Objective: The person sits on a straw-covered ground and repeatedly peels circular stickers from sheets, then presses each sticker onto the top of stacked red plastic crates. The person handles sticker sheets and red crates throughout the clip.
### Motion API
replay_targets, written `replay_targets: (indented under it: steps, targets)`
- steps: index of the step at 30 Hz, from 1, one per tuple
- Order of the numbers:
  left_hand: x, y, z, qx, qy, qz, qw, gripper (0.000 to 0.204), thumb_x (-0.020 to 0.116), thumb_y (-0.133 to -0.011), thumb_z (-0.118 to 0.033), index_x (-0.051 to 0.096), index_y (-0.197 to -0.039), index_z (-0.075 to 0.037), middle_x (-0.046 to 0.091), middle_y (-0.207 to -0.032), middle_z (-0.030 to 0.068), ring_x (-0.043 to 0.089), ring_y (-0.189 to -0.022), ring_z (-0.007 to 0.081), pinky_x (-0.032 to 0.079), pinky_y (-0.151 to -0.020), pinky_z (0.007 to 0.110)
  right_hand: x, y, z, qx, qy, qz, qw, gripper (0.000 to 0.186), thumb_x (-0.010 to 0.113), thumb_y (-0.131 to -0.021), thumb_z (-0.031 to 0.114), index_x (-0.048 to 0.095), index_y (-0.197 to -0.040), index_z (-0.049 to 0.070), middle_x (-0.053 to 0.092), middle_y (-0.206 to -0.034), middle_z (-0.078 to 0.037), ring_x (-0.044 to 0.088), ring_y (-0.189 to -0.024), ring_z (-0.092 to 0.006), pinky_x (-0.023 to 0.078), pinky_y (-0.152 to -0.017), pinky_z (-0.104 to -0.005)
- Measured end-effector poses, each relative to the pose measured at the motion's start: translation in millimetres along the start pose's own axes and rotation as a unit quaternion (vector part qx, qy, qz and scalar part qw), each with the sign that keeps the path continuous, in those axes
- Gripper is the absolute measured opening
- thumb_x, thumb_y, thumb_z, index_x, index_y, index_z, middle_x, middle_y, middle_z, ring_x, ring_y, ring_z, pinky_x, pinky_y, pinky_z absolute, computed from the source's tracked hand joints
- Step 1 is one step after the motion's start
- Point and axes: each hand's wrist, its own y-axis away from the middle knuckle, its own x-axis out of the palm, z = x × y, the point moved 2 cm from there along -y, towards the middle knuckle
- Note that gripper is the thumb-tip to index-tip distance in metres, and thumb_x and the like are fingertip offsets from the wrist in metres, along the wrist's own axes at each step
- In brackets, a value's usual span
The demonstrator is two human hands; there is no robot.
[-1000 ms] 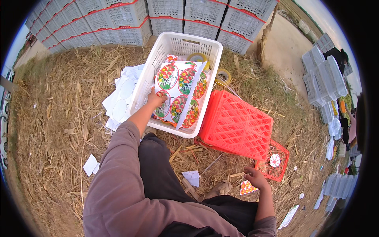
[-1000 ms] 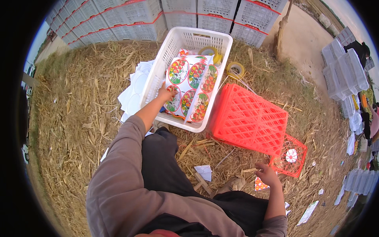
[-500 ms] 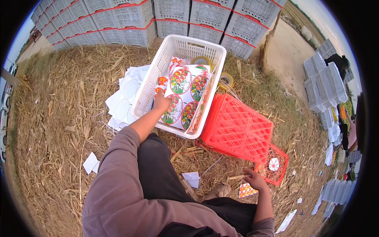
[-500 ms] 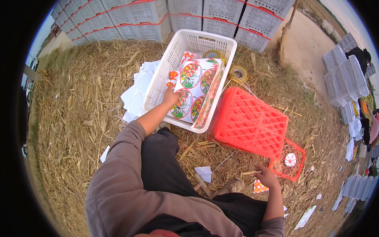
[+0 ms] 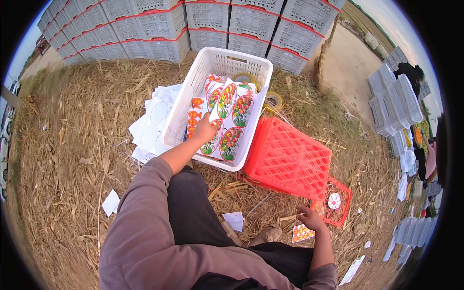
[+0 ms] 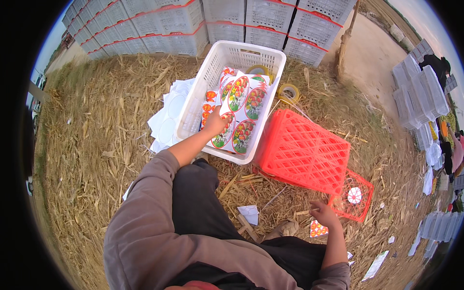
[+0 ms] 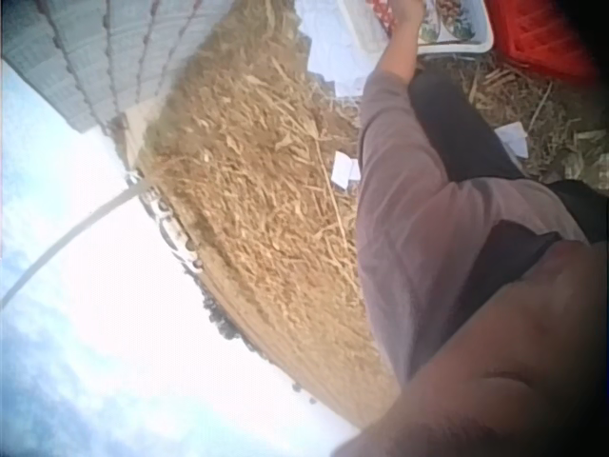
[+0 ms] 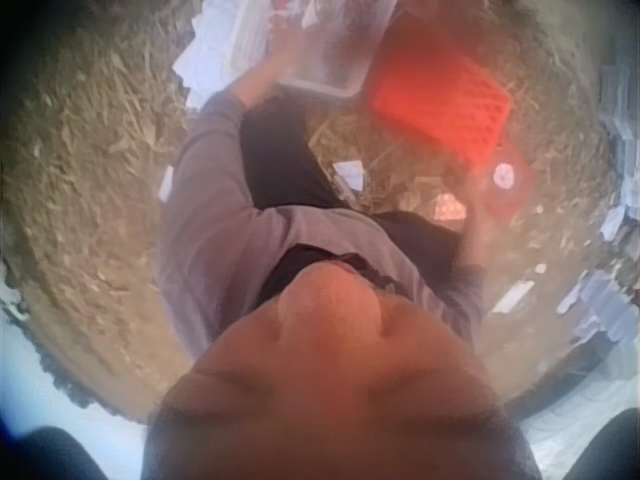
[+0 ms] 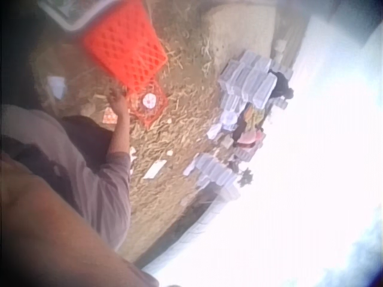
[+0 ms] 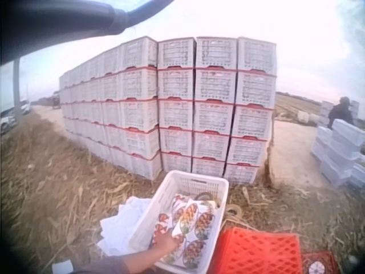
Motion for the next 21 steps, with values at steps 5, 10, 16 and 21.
replay_targets:
  steps: [5, 10, 16, 21]
  targets:
    - [-1, -24, 43, -0.006, -0.077, 0.041, 0.996, 0.049, 0.078, -0.091, -0.023, 0.062, -0.131, 0.001, 0.073, -0.116, 0.0243, 0.073, -0.105, 0.0397, 0.058, -0.093, 0.047, -3, 3, 3, -0.004, 0.044, -0.014, 0.999, 0.054, 0.074, -0.096, 0.022, 0.062, -0.147, 0.011, 0.075, -0.127, -0.013, 0.073, -0.116, -0.0261, 0.058, -0.098, -0.0403]
    - [11, -34, 88, -0.056, 0.013, 0.066, 0.996, 0.063, 0.078, -0.089, -0.022, 0.056, -0.144, 0.0, 0.068, -0.134, 0.0271, 0.068, -0.122, 0.0405, 0.053, -0.105, 0.045, 2, 4, -6, 0.002, 0.022, -0.002, 1.0, 0.055, 0.074, -0.096, 0.025, 0.062, -0.148, 0.011, 0.075, -0.128, -0.015, 0.073, -0.115, -0.0273, 0.058, -0.098, -0.0401]
    - [4, -14, 46, -0.031, -0.124, 0.056, 0.99, 0.062, 0.074, -0.093, -0.025, 0.053, -0.146, 0.0, 0.054, -0.149, 0.0295, 0.06, -0.13, 0.0467, 0.052, -0.107, 0.052, 0, -3, -8, -0.005, 0.023, -0.005, 1.0, 0.055, 0.074, -0.096, 0.027, 0.062, -0.148, 0.013, 0.076, -0.126, -0.017, 0.074, -0.114, -0.0298, 0.057, -0.098, -0.0421]
    - [4, 7, 24, 0.008, -0.128, -0.024, 0.991, 0.063, 0.075, -0.095, -0.028, 0.052, -0.147, 0.0, 0.055, -0.147, 0.0304, 0.06, -0.131, 0.0449, 0.05, -0.11, 0.05, -2, -3, -1, -0.013, 0.025, -0.007, 1.0, 0.053, 0.073, -0.096, 0.026, 0.063, -0.147, 0.013, 0.075, -0.126, -0.017, 0.073, -0.115, -0.0309, 0.058, -0.098, -0.0419]
